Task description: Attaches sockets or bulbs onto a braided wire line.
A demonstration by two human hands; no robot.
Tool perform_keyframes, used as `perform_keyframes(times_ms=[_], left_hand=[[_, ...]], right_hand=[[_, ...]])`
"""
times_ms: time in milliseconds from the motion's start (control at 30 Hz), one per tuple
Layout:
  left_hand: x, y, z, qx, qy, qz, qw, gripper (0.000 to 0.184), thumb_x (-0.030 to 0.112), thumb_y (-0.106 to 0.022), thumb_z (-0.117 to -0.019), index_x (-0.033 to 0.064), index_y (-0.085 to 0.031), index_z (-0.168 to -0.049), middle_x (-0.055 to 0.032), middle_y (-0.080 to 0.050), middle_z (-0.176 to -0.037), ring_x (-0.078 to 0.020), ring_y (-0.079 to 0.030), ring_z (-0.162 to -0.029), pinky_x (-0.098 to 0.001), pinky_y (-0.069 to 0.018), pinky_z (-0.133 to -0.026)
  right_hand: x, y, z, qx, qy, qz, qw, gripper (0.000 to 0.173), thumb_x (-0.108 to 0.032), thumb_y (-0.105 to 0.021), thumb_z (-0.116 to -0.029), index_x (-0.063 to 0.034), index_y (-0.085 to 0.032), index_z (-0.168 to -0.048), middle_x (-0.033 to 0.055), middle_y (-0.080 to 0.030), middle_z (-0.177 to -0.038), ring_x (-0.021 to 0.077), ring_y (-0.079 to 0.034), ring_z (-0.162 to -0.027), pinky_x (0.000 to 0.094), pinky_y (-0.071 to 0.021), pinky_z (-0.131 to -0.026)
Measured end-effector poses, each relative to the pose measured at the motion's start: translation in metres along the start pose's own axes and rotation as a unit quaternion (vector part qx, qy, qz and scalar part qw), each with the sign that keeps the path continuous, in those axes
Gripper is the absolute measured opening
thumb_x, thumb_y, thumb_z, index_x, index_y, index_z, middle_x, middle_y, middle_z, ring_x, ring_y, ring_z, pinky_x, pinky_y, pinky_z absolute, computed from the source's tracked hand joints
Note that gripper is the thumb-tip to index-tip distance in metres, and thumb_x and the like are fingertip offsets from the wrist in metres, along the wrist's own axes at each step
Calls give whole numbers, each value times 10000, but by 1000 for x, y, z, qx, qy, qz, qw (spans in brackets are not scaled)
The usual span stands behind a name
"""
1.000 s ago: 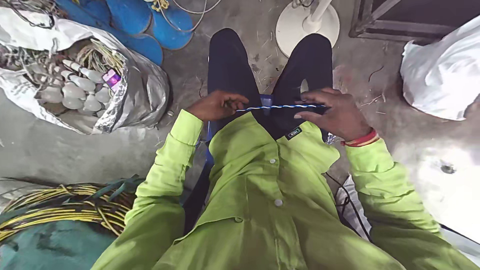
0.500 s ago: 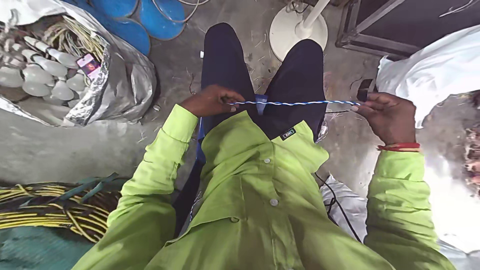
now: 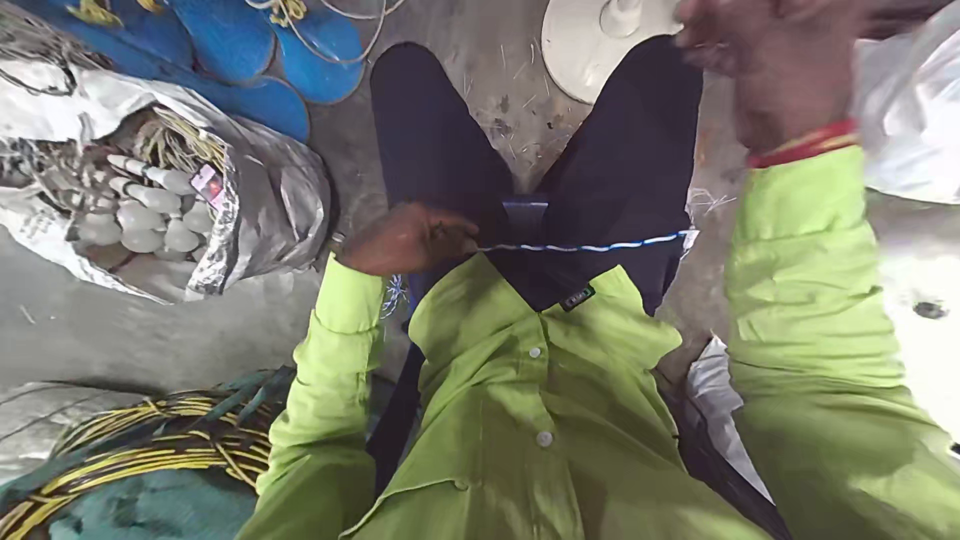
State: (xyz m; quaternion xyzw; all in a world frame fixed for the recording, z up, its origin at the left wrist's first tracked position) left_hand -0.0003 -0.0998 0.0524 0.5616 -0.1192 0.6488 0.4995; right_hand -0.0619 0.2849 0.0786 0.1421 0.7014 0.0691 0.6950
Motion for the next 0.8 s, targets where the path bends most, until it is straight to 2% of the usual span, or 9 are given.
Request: perform_keyframes(times_ms=[100, 200, 267, 400, 500, 600, 700, 733, 800], left_hand=[[6, 13, 9, 19, 24, -19, 999, 311, 301, -653, -987, 132, -733, -1235, -4, -754, -947, -75, -696, -792, -337, -605, -745], [6, 28, 23, 137, 16, 6, 990, 302, 261, -675, -985, 114, -717, -1245, -7, -757, -1050, -66, -718, -898, -294, -615, -822], [2, 39, 31, 236, 16, 56, 970, 283, 196, -671, -991, 74, -711, -1243, -28, -754, -1043, -98, -718, -876, -292, -614, -805], [-37, 64, 21, 395, 52, 224, 890, 216, 118, -589, -1033, 47, -706, -1199, 14, -750, -929, -86, -711, -782, -271, -617, -748], [-98, 83, -18, 448, 163, 322, 818, 210, 180, -552, -1056, 62, -694, -1157, 43, -716, -836, -58, -666, -695, -241, -583, -654], [-176, 90, -76, 364, 305, 248, 844, 261, 178, -554, -1060, 9, -666, -1226, -42, -718, -940, -95, -665, -751, -285, -576, -701], [-244, 84, -143, 180, 355, 14, 917, 307, 172, -606, -1018, -52, -676, -1217, -251, -693, -1161, -362, -677, -1079, -565, -512, -979], [-257, 87, -164, 117, 381, -39, 916, 354, 208, -629, -1002, -49, -659, -1243, -280, -657, -1244, -416, -626, -1191, -609, -459, -1039], [-256, 105, -204, 4, 462, -81, 883, 510, 261, -661, -990, 20, -563, -1429, -228, -507, -1502, -394, -430, -1435, -569, -333, -1179]], right_hand=[[10, -37, -28, -77, 12, 18, 997, 261, -204, -566, -1050, -9, -658, -1195, 3, -735, -988, 96, -718, -902, 313, -610, -872], [11, -58, -29, -166, -15, 93, 982, 297, -249, -569, -1053, -29, -693, -1211, 35, -747, -977, 89, -710, -860, 316, -600, -838], [10, -67, -20, -218, -26, 98, 971, 302, -236, -562, -1055, -24, -694, -1225, 44, -743, -909, 102, -715, -777, 324, -624, -763], [24, -82, -6, -288, -42, 70, 954, 291, -239, -561, -1046, -33, -715, -1182, 4, -681, -697, 83, -639, -545, 284, -583, -523], [45, -90, -5, -298, -67, 106, 946, 291, -268, -567, -1048, -67, -721, -1191, -19, -685, -694, 57, -635, -550, 265, -571, -523], [62, -95, -8, -288, -111, 149, 939, 339, -335, -553, -1045, -83, -727, -1190, -17, -725, -802, 57, -679, -669, 297, -605, -645], [66, -94, -5, -270, -79, 206, 937, 393, -370, -522, -1052, -56, -749, -1117, 32, -746, -847, 87, -703, -725, 302, -607, -686], [66, -91, -3, -258, -57, 241, 934, 399, -353, -519, -1053, -37, -755, -1112, 71, -754, -868, 131, -719, -740, 330, -617, -701], [58, -83, -2, -248, -47, 324, 912, 393, -318, -529, -1042, -5, -763, -1085, 154, -760, -889, 244, -740, -749, 428, -607, -682]])
Point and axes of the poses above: each hand's wrist, its own z-axis away from the middle knuckle, its own y-axis out of the back of the hand, x = y × z, the point moved 2 cm from there along -z, towards the middle knuckle
